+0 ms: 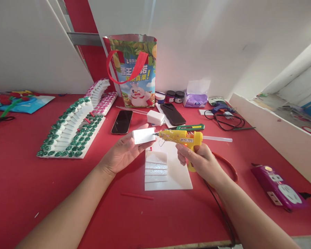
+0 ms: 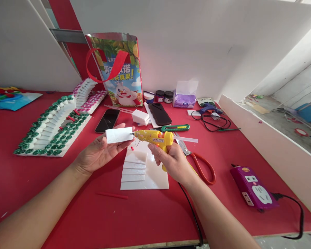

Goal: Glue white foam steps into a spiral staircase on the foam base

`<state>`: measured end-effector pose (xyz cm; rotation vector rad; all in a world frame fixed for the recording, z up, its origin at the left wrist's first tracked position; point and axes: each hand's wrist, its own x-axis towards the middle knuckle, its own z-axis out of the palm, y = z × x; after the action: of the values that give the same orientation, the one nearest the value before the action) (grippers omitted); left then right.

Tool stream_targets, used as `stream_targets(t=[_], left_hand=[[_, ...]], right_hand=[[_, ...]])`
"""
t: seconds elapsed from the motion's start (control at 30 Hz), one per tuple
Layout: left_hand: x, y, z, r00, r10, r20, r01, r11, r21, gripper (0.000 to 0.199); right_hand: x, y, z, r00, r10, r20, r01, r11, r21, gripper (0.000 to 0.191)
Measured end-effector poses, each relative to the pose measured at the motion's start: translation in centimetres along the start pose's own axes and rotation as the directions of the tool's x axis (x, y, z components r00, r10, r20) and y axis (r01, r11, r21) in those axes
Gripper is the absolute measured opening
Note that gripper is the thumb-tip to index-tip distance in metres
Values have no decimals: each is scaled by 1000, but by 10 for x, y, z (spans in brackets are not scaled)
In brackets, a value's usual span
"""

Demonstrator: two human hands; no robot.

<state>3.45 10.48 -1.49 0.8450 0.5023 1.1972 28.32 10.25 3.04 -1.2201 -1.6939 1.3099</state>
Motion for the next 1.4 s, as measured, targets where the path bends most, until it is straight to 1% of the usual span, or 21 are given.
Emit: stream_targets(t=[0.07, 0.17, 0.23, 0.3, 0.37, 0.4, 0.43, 0.47, 0.5, 0.53, 0.6, 0.63, 0.7, 0.73, 0.8, 0.87, 0.97, 1.1, 1.2, 1.3, 1.4], left_hand=[[0, 1, 1, 1000, 15, -13, -15, 1000, -3, 55], [1, 2, 2, 998, 30, -47, -30, 1000, -3, 55], [1, 2, 2, 998, 28, -64, -28, 1000, -6, 56], [0, 2, 2, 997, 19, -71, -19, 1000, -8, 58], [-1, 1, 2, 997, 16, -73, -16, 1000, -5, 59], [-1, 1, 1, 997, 16, -74, -16, 1000, -3, 59], [-2, 1, 1, 997, 14, -77, -14, 1000, -1, 59], [-2, 1, 1, 997, 12, -79, -12, 1000, 1, 58], [-3, 1, 1, 997, 10, -80, -10, 1000, 2, 58], [-3, 0, 1, 997, 7, -79, -7, 1000, 2, 58], [-3, -1, 1, 997, 4, -73, -4, 1000, -3, 58], [-4, -1, 2, 998, 1, -69, -2, 1000, -5, 58], [-4, -3, 2, 998, -8, -64, 7, 1000, -11, 59], [-4, -4, 2, 998, -12, -62, 11, 1000, -12, 58], [-4, -5, 1, 998, -24, -51, 23, 1000, -10, 57], [-4, -6, 0, 999, -36, -35, 36, 999, -11, 55], [-4, -7, 0, 999, -37, -22, 37, 999, -15, 54], [-4, -8, 0, 1000, -24, -16, 24, 1000, 9, 49], [-5, -7, 2, 1000, -20, -20, 21, 997, 71, 47], [-6, -6, 7, 999, -25, -48, 32, 988, 148, 49], [-7, -3, 13, 996, -25, -87, 43, 976, 213, 49]], right_hand=[[0, 1, 0, 1000, 7, -13, -7, 1000, 5, 54], [1, 2, 0, 997, 15, -69, -14, 1000, 14, 54], [2, 2, -1, 995, 25, -96, -16, 996, 88, 49], [5, 0, -5, 995, 38, -91, -16, 974, 224, 43], [6, 0, -13, 992, 54, -110, -15, 945, 328, 42], [5, 0, -18, 987, 70, -147, -17, 941, 337, 43], [4, 1, -25, 974, 94, -208, -24, 948, 317, 44], [1, 2, -33, 950, 117, -288, -35, 962, 272, 46], [-3, 5, -42, 915, 135, -380, -56, 976, 211, 49], [-7, 9, -52, 871, 142, -471, -84, 986, 141, 52], [-17, 20, -71, 775, 117, -621, -149, 989, 0, 59], [-22, 27, -80, 740, 99, -665, -181, 982, -55, 60], [-29, 44, -96, 691, 51, -721, -227, 963, -149, 58], [-31, 52, -101, 685, 42, -728, -259, 947, -189, 56], [-32, 68, -109, 677, 42, -735, -326, 912, -248, 52], [-29, 81, -113, 671, 60, -739, -375, 887, -268, 49], [-26, 89, -115, 665, 76, -743, -408, 871, -276, 49], [-28, 86, -115, 667, 74, -741, -435, 846, -308, 47], [-32, 81, -113, 670, 28, -742, -474, 785, -399, 47], [-39, 77, -112, 706, 2, -709, -514, 690, -510, 48], [-56, 71, -109, 743, -18, -669, -525, 605, -599, 56]])
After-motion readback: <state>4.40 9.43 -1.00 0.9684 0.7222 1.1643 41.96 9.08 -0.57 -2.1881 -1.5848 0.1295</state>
